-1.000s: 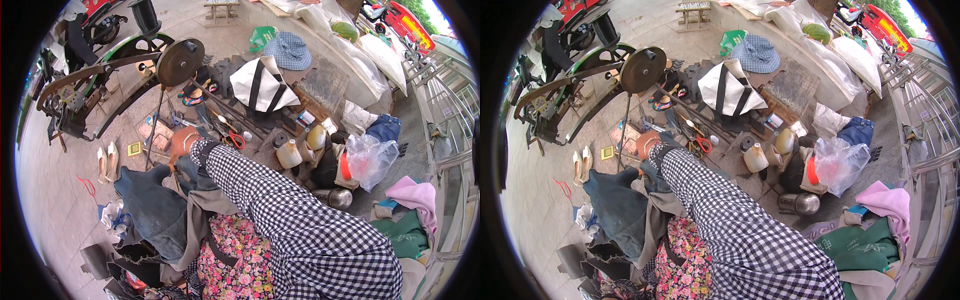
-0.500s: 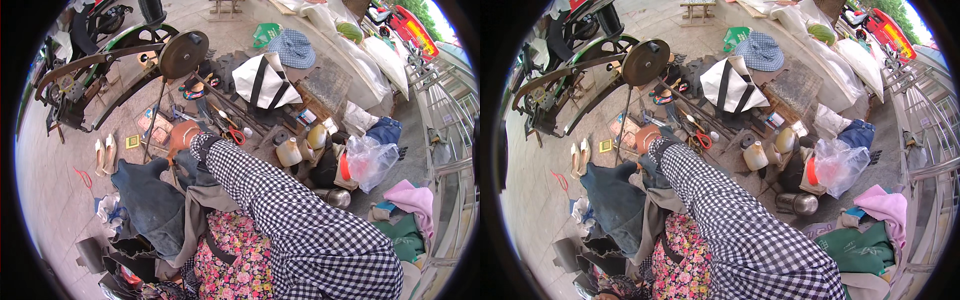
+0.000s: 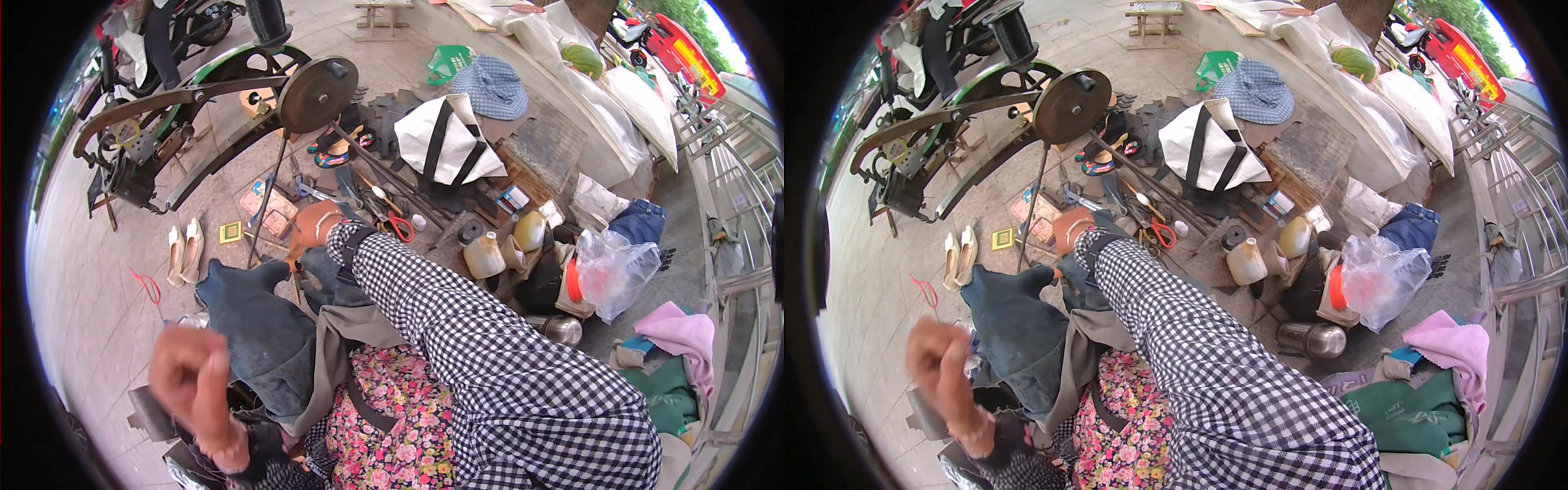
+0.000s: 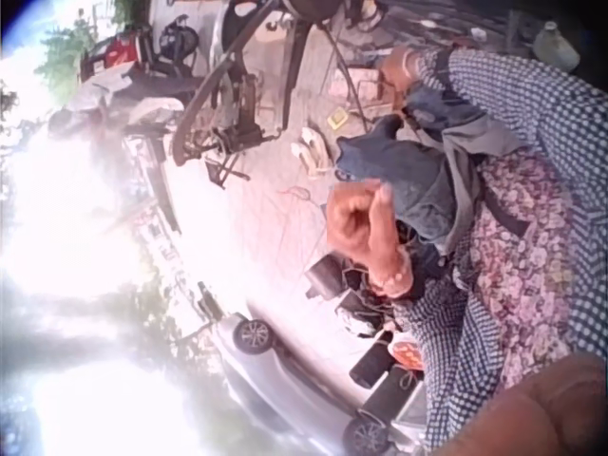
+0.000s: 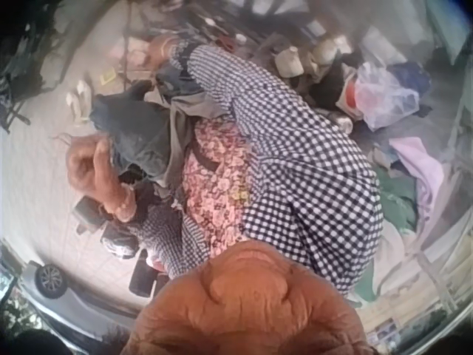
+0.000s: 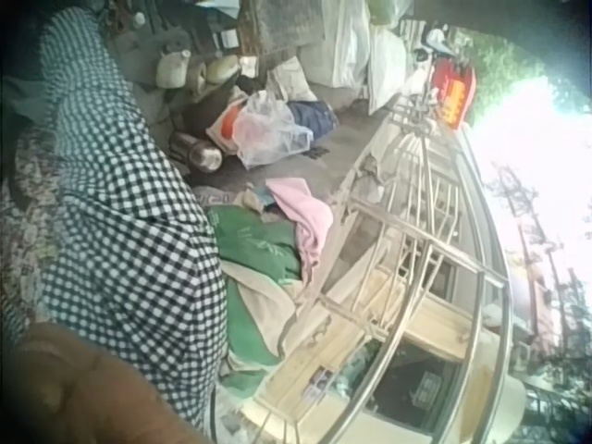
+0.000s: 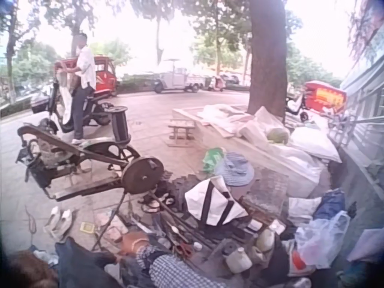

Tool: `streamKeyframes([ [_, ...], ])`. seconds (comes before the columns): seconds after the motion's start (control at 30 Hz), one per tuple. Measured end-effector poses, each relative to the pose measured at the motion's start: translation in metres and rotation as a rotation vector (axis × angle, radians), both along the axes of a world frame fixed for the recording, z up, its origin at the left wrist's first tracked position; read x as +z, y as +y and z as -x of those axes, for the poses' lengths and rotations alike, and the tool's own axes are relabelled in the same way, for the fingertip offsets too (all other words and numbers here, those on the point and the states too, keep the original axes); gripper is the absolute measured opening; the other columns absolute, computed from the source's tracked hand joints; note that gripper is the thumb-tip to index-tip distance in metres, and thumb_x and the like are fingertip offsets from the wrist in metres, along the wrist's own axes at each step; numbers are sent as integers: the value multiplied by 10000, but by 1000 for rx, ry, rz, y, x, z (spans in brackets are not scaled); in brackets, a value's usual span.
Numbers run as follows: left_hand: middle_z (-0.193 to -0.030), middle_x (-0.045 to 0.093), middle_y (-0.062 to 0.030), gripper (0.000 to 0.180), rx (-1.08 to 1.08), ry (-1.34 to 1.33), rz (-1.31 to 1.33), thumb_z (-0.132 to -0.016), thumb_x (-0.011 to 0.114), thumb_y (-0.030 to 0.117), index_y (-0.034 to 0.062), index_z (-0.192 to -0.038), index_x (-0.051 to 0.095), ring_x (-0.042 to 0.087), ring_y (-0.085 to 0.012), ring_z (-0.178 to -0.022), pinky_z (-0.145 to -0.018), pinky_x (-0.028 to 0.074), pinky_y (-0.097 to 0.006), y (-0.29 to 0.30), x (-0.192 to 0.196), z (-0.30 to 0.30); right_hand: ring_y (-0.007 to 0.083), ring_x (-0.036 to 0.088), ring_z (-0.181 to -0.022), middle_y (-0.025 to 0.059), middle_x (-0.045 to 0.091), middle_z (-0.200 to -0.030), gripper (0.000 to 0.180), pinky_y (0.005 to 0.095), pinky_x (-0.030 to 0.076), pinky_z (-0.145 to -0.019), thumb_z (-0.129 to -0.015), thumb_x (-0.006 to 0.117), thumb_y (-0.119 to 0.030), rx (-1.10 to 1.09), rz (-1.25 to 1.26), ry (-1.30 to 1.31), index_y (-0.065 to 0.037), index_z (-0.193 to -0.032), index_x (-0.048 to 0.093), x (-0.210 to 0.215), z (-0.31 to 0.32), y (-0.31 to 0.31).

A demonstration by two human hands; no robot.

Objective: Repairing a white shoe using manual tools and thread.

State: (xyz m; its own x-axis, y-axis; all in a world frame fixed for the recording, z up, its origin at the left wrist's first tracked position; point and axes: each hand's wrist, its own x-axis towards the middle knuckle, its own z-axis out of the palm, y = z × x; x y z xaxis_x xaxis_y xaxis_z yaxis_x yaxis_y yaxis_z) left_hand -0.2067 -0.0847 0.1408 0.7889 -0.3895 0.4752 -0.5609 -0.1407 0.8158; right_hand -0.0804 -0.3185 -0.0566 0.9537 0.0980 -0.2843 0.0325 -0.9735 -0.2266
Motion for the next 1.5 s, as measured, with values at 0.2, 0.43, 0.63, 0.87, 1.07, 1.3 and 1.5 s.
streamKeyframes([
  [0.2, -917, 609, -107, 169, 164, -493, -798, -629, 690, 173, 53, -707, 600, 543, -291, -992, -922, 350, -444, -7, -112, -56, 307, 627, -789, 149, 649, -859, 295, 423, 490, -675, -715, 562, -301, 19, -44, -154, -56, -834, 673, 1, -7, 1],
  [0.43, -804, 623, -89, 223, 83, -458, -1118, -678, 623, 273, 59, -733, 655, 510, -263, -1018, -968, 273, -520, -13, -125, -47, 306, 623, -850, 156, 644, -894, 455, 412, 491, -718, -662, 610, -466, 19, -87, -136, -67, -871, 675, 7, 13, -1],
  [0.63, -851, 609, -56, 212, 88, -430, -1151, -707, 627, 285, 80, -758, 650, 499, -246, -1041, -967, 278, -525, -9, -124, -33, 287, 613, -865, 98, 648, -929, 384, 417, 480, -743, -725, 569, -432, 108, 41, -74, -115, -913, 675, -4, 14, -7],
  [0.87, -842, 602, -44, 183, 87, -430, -1093, -711, 616, 269, 93, -748, 648, 494, -233, -1036, -973, 273, -522, -6, -123, -33, 277, 600, -888, 86, 647, -932, 379, 409, 473, -748, -779, 543, -440, 76, 104, 24, -115, -924, 672, 9, 13, -4],
  [1.07, -895, 597, -76, 182, 45, -495, -981, -660, 636, 232, 73, -746, 621, 502, -285, -1023, -950, 293, -503, -4, -116, -46, 312, 604, -753, 141, 623, -776, 300, 410, 468, -647, -730, 575, -366, -79, -516, -324, -74, -764, 632, -60, -20, -72],
  [1.3, -1127, 552, -133, 230, 125, -363, -737, -625, 668, 139, 54, -820, 579, 415, -369, -1165, -1005, 236, -505, 29, -111, -28, 346, 508, -1006, 192, 527, -1071, 538, 390, 425, -867, -608, 712, -258, -778, -324, -710, -40, -1074, 555, -38, 40, -242],
  [1.5, -1100, 556, -135, 207, 175, -309, -856, -642, 634, 124, 49, -822, 566, 415, -379, -1158, -1008, 230, -510, 32, -108, -19, 350, 451, -1118, 160, 436, -1244, 699, 398, 394, -934, -620, 715, -226, -1034, -72, -478, -56, -1231, 422, -33, 90, -338],
])
